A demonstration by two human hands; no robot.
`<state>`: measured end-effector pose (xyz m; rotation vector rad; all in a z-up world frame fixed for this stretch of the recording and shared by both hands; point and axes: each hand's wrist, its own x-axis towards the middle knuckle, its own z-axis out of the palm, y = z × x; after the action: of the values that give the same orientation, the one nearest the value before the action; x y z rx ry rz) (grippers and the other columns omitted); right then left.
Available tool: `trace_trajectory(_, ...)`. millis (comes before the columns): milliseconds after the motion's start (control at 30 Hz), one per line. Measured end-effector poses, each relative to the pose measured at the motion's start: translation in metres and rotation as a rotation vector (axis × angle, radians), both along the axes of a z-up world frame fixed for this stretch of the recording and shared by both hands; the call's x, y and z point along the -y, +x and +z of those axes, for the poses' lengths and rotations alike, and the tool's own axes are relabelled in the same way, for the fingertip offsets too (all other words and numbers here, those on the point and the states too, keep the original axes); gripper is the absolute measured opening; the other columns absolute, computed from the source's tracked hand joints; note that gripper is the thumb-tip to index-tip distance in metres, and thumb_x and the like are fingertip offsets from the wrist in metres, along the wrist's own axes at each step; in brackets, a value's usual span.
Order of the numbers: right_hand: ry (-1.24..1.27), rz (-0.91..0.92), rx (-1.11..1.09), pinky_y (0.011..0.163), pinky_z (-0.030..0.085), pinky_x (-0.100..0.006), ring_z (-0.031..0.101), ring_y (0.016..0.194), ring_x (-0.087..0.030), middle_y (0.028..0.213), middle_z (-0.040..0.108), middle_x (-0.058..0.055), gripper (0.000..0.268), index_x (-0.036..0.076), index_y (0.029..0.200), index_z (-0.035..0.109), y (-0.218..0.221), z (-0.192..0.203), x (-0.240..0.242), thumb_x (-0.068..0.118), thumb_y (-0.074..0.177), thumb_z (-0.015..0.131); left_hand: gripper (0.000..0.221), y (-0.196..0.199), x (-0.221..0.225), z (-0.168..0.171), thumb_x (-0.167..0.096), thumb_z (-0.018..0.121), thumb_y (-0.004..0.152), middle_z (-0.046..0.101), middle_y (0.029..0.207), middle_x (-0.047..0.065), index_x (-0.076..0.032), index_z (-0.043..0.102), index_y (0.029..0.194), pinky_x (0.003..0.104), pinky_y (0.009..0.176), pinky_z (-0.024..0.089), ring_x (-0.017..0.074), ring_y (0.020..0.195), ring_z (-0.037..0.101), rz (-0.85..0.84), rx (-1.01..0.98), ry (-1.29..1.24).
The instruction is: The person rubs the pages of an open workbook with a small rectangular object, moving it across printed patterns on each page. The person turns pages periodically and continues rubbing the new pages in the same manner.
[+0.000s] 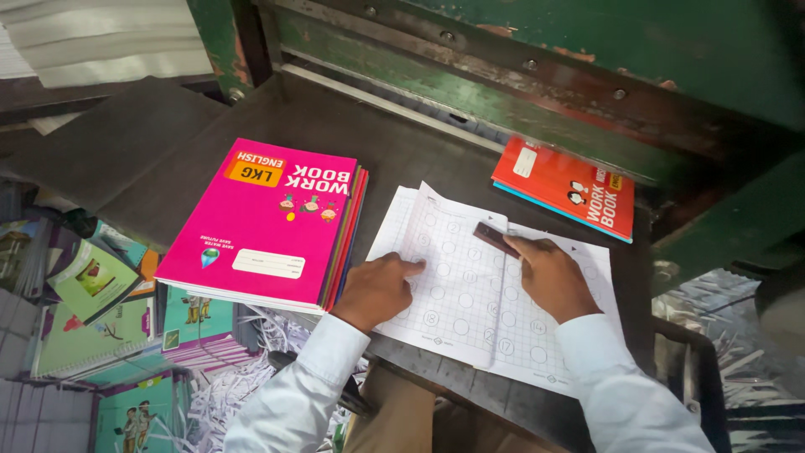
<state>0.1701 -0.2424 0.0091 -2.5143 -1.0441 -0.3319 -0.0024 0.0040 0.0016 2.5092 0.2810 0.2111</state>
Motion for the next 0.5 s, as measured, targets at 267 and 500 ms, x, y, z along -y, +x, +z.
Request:
trace_trajectory(267,-0.027,-0.086,-0.216,0.089,0.056,-0.042,0.071,0.099,-0.034,0.109,0.075,-0.014,0.033,0.021,0.118,0.077,-0.025,0.023,-0.002,0.011,0.089,0.067,0.044,-0.001,0.001,-0.003,-0.011,0.062,0.082,0.070,0.115,0.013,-0.024,0.075,0.122,0.046,0.092,0.052,0.0332,0.107,0.068,0.027,0.005,-0.016)
trace_trajectory(500,0.000,0.003,-0.194,0.089,0.057,-0.042,0.071,0.100,-0.036,0.109,0.075,-0.016,0.031,0.017,0.115,0.077,-0.031,0.023,0.006,0.006,0.089,0.063,0.043,-0.001,0.002,-0.002,-0.012,0.062,0.084,0.071,0.114,0.014,-0.025,0.076,0.122,0.047,0.092,0.053,0.0340,0.106,0.069,0.047,-0.009,-0.013)
